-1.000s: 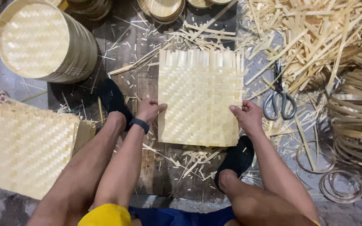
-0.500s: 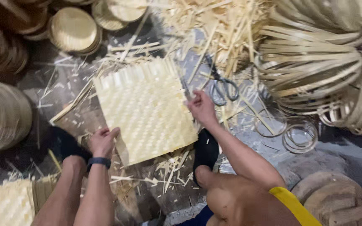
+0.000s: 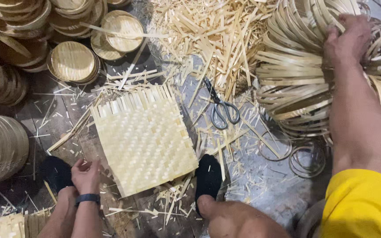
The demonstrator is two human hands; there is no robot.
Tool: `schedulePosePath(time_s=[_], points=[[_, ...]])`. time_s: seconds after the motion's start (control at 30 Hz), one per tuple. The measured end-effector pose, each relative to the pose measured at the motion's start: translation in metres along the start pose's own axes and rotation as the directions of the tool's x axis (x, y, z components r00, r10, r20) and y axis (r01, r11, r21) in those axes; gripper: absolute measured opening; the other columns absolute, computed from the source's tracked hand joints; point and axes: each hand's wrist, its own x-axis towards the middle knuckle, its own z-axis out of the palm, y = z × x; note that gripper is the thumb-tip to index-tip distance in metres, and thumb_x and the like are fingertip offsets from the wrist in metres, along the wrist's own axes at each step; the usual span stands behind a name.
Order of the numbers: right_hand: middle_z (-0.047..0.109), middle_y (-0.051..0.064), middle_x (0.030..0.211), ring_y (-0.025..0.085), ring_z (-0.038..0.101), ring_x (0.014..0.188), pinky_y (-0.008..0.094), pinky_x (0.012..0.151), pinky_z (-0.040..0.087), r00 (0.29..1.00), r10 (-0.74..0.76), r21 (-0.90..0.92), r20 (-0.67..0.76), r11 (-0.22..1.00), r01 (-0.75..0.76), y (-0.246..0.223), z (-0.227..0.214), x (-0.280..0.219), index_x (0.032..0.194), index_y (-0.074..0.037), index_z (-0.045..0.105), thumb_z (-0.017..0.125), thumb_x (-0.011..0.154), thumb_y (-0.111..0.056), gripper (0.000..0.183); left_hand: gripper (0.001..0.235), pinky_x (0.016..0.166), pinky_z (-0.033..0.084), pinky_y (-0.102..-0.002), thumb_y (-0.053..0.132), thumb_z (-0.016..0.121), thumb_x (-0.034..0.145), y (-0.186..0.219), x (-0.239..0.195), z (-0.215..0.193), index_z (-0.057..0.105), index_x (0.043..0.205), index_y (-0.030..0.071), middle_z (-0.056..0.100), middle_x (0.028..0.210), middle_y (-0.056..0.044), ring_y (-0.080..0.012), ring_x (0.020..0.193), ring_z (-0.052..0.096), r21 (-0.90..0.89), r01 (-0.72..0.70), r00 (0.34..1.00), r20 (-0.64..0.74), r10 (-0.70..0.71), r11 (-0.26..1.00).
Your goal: The person places a circular bamboo frame onto a square woven mat, presses it down, and uses scissors to trim the excess matting around the frame's edge. They then flip the piece over to reveal the finished circular base and stack it with other completed items.
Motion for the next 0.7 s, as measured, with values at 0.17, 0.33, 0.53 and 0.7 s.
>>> schedulePosePath(time_s=[0.17,0.33,0.53,0.7], points=[[0.074,0.022,0.102,0.037,0.072,0.093,0.042,0.089,0.055,0.985,0.088,0.24,0.149,0.963,-0.122,0.004,0.004,0.012,0.105,-0.001,0.081,0.074,0.09,-0.002,0.016,0.072,0.075,0.054,-0.031,0.028,0.089,0.089,-0.011,0.029,-0.023,0.051,0.141,-0.006,0.066,0.112,-0.013,-0.0176,0.09,0.064,-0.097,-0.039,0.998,-0.06,0.033,0.995],[0.071,0.017,0.084,0.033,0.07,0.077,0.042,0.069,0.055,0.972,-0.234,0.037,0.024,0.972,0.233,-0.068,-0.063,0.026,0.092,-0.004,0.077,0.079,0.085,-0.001,0.008,0.057,0.087,0.055,-0.031,0.028,0.086,0.095,0.083,-0.005,-0.028,0.061,0.134,-0.005,0.069,0.117,-0.017,-0.0191,0.099,0.065,0.069,-0.291,0.947,-0.125,0.297,0.954],[0.068,0.007,0.083,0.02,0.065,0.073,0.032,0.057,0.053,0.788,-0.614,0.595,-0.054,0.614,0.519,-0.248,-0.14,-0.039,0.095,-0.011,0.073,0.071,0.097,-0.005,0.007,0.062,0.093,0.06,-0.037,0.046,0.058,0.099,0.262,-0.071,0.029,0.052,0.145,0.005,0.068,0.13,-0.016,-0.0272,0.111,0.071,-0.403,0.038,0.898,0.416,0.146,0.914],[0.068,0.009,0.092,0.026,0.065,0.087,0.041,0.075,0.054,0.494,-0.866,0.722,-0.077,0.294,0.626,-0.361,-0.195,-0.06,0.11,-0.006,0.071,0.075,0.088,-0.015,0.024,0.042,0.053,0.044,-0.024,0.043,0.057,0.102,0.303,-0.093,0.044,0.062,0.122,0.006,0.058,0.08,0.0,-0.0108,0.067,0.055,-0.808,0.561,0.761,0.589,0.271,0.18]])
